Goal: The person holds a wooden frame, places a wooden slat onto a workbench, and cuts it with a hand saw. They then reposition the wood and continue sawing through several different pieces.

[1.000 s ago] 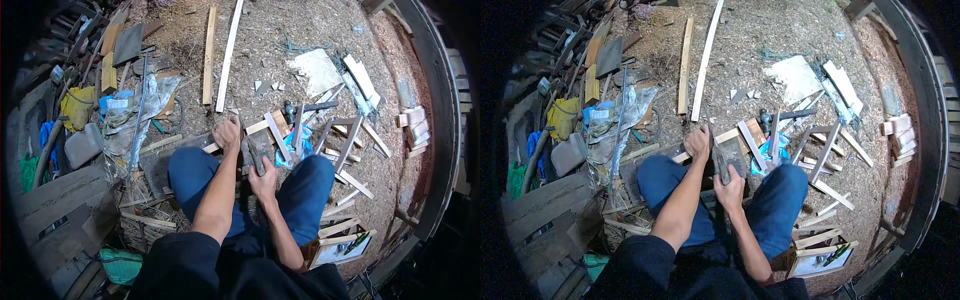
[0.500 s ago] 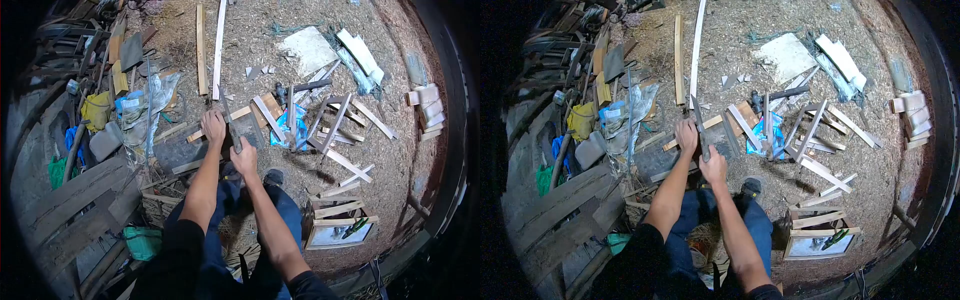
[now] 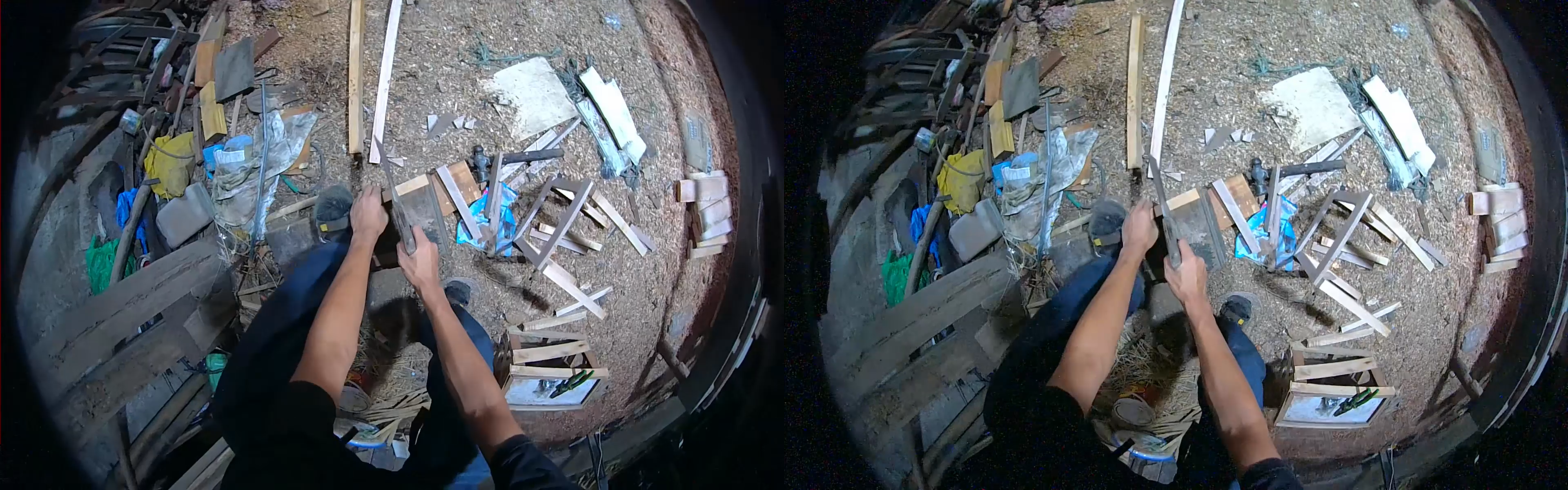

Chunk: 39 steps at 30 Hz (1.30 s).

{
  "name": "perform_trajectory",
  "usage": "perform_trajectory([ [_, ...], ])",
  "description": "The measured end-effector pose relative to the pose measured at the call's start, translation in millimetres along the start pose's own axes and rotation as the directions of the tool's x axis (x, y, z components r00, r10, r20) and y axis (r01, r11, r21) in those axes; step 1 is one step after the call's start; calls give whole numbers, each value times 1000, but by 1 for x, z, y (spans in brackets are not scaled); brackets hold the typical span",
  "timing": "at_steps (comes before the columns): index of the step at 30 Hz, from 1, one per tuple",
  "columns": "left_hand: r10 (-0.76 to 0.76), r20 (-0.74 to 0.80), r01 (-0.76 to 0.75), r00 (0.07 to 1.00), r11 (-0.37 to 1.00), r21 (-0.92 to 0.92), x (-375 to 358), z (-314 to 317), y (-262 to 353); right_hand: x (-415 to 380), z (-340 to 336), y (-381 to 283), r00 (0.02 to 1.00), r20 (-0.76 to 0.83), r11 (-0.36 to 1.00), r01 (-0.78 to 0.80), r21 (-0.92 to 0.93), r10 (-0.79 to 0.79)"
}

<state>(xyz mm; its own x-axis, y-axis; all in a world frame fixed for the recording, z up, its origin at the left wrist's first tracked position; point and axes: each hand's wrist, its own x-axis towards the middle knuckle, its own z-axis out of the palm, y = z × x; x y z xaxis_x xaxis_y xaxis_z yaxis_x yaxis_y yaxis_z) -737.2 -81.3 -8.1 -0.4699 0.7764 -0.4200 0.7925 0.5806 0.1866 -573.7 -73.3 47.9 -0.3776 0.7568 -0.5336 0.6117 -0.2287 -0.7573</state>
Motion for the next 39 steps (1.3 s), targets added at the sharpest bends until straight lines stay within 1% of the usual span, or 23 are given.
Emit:
perform_trajectory([
  [2, -168, 24, 166, 986, 921, -352, 0, -4, 7, -4, -3, 1, 1000, 1, 999, -1, 53, 0],
  [3, -201, 14, 186, 980, 881, -436, 11, 5, 1, -1, -4, -6, 999, 1, 998, -48, 27, 48],
  [4, -203, 20, 191, 979, 880, -434, 21, 11, -4, 3, -2, -13, 995, 2, 995, -95, 5, 95],
  [6, -301, -24, 265, 953, 870, -415, 40, 17, -8, 7, 2, -21, 994, -4, 994, -107, 16, 107],
  [7, -345, 59, 346, 937, 884, -314, 51, 20, -2, 10, 2, -24, 994, -16, 994, -106, 24, 106],
  [8, -343, 67, 346, 937, 882, -319, 58, 21, 2, 13, 2, -27, 994, -18, 994, -111, 16, 112],
  [10, -425, 111, 439, 898, 877, -195, 69, 24, 6, 19, 2, -33, 992, -38, 992, -121, 32, 122],
  [12, -428, 160, 453, 890, 872, -187, 71, 26, -1, 21, 3, -38, 989, -21, 988, -149, 34, 149],
  [14, -346, 227, 382, 911, 913, -144, 74, 26, -7, 21, 3, -46, 986, -29, 986, -160, 47, 162],
  [16, -352, 227, 391, 908, 906, -162, 78, 32, -11, 25, 2, -48, 983, -19, 982, -183, 48, 184],
  [18, -322, 184, 352, 929, 920, -171, 78, 37, -16, 25, 1, -58, 977, -6, 976, -212, 51, 213],
  [19, -354, 129, 372, 926, 912, -174, 80, 41, -15, 28, -2, -68, 966, 19, 966, -258, 13, 257],
  [21, -347, 151, 369, 926, 917, -149, 80, 37, -12, 30, -4, -77, 950, 43, 951, -309, -25, 309],
  [23, -343, 179, 367, 922, 922, -124, 78, 35, -9, 28, 0, -80, 960, -3, 960, -279, 7, 279],
  [26, -330, 130, 345, 935, 930, -125, 76, 46, -18, 31, 3, -75, 970, -17, 970, -243, 28, 243],
  [28, -305, 75, 313, 949, 935, -165, 79, 30, -9, 35, 4, -63, 981, -12, 981, -191, 41, 192],
  [29, -279, 90, 289, 956, 949, -128, 86, 47, -21, 37, 5, -57, 985, -22, 985, -171, 34, 172],
  [30, -279, 87, 289, 956, 948, -137, 88, 39, -20, 39, 6, -55, 986, -25, 986, -166, 26, 166],
  [32, -264, 166, 290, 950, 944, -156, 92, 22, -13, 43, 10, -56, 990, -75, 992, -121, 23, 123],
  [33, -283, 102, 297, 954, 941, -164, 89, 24, -11, 41, 11, -56, 985, -54, 986, -166, -28, 164],
  [34, -275, 111, 290, 955, 944, -160, 82, 26, -9, 33, 12, -49, 983, -60, 984, -177, -24, 175],
  [36, -363, 120, 378, 924, 914, -147, 73, 33, -6, 22, 14, -40, 988, -65, 988, -135, 74, 140],
  [39, -303, 124, 317, 945, 942, -112, 82, 41, -16, 25, 20, -40, 984, -51, 985, -168, 32, 169],
])
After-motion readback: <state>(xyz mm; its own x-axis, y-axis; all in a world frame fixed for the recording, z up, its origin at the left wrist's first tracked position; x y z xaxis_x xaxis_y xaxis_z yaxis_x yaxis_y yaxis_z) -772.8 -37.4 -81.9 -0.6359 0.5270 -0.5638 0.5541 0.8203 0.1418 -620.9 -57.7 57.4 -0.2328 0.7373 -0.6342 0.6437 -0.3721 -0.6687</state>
